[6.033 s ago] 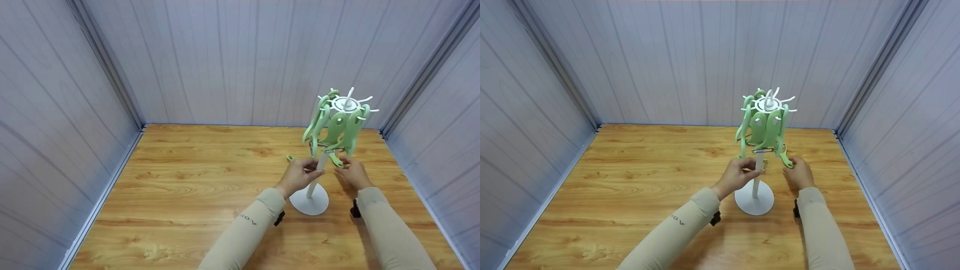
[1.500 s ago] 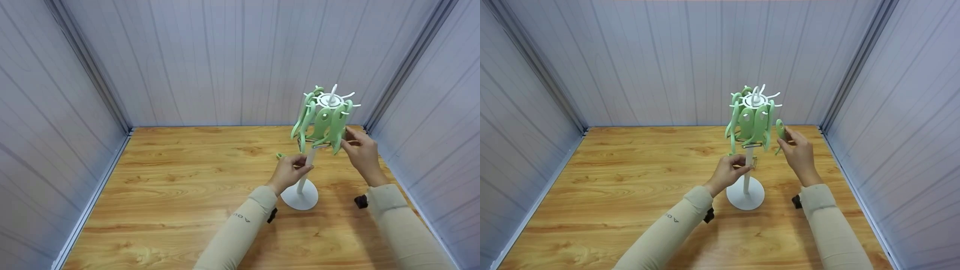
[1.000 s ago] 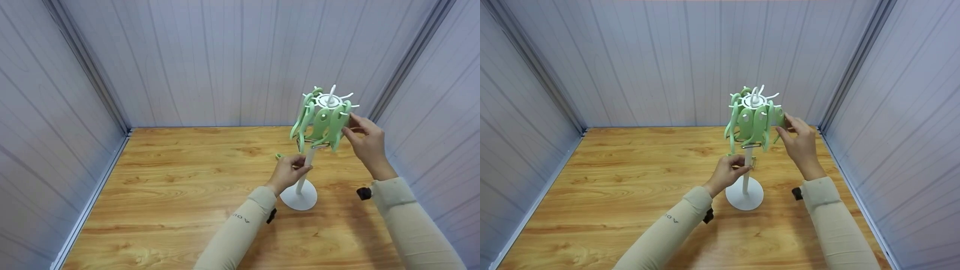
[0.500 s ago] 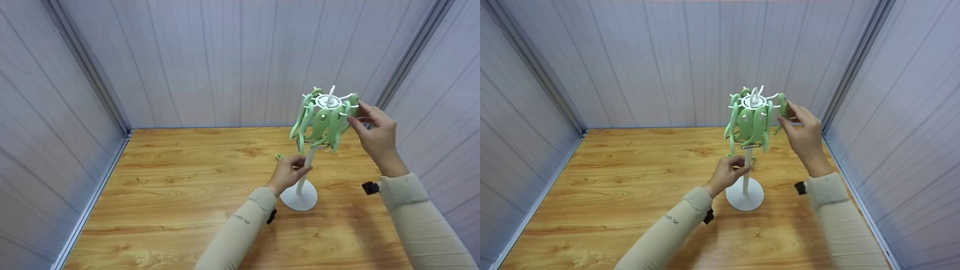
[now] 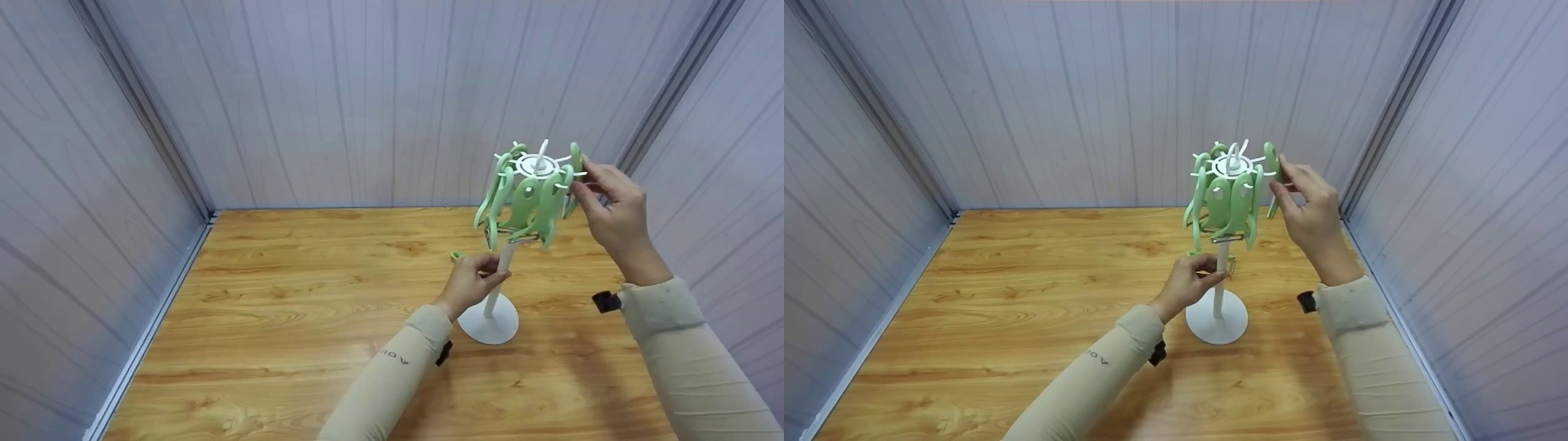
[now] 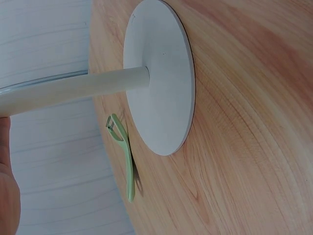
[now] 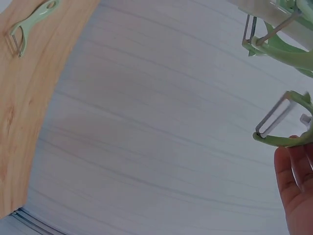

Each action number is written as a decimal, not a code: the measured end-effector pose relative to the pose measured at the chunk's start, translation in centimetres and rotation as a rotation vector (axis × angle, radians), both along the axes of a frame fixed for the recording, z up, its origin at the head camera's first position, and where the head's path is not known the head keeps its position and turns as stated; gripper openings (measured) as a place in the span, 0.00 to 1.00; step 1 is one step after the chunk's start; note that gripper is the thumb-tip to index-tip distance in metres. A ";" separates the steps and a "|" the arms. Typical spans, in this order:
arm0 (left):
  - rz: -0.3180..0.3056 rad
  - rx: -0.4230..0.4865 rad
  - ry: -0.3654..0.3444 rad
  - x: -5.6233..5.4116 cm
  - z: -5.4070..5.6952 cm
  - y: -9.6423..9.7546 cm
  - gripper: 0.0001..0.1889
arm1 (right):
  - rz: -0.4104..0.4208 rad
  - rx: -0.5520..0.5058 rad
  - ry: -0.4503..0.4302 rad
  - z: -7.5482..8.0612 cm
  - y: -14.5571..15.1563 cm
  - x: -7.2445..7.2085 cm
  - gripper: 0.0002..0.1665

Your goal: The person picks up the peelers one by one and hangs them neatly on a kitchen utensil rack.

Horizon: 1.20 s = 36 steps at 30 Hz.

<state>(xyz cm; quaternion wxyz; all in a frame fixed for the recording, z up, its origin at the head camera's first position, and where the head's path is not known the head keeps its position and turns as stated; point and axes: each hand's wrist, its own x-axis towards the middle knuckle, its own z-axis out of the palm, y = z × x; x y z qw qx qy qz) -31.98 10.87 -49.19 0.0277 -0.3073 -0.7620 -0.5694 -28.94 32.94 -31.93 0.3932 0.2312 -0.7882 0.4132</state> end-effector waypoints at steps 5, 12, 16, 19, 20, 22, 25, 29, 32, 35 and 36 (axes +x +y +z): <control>-0.004 -0.005 0.014 0.0 0.0 0.1 0.14 | 0.030 0.025 0.024 -0.5 -0.1 0.0 0.25; -0.004 0.002 0.001 0.1 -0.1 0.1 0.15 | 0.046 0.059 0.035 -1.1 -0.2 -0.1 0.17; 0.003 0.009 -0.010 0.1 0.0 0.1 0.14 | 0.060 0.042 0.060 -1.3 -0.5 -0.1 0.15; 0.004 0.015 -0.014 0.1 0.0 0.0 0.14 | 0.084 0.033 0.059 -1.4 -0.7 0.0 0.17; 0.003 0.019 -0.016 0.0 0.0 0.0 0.15 | 0.090 0.029 0.057 -1.5 -0.8 0.1 0.18; 0.006 0.021 -0.016 0.0 0.0 0.0 0.15 | 0.098 0.023 0.046 -1.5 -0.9 0.2 0.20; 0.013 0.022 -0.014 -0.2 0.0 0.0 0.16 | 0.108 0.006 0.021 -1.6 -1.1 0.5 0.23; 0.023 0.026 -0.009 -0.3 -0.1 0.0 0.15 | 0.129 -0.024 -0.003 -1.6 -1.5 0.7 0.26; 0.028 0.029 -0.014 -0.2 0.0 0.0 0.15 | 0.143 -0.047 0.001 -1.7 -1.8 0.7 0.27; 0.030 0.029 -0.022 -0.2 0.0 -0.2 0.15 | 0.151 -0.054 0.006 -1.8 -1.8 0.7 0.29; 0.031 0.028 -0.023 -0.1 0.1 -0.2 0.15 | 0.156 -0.056 0.007 -1.9 -1.8 0.7 0.30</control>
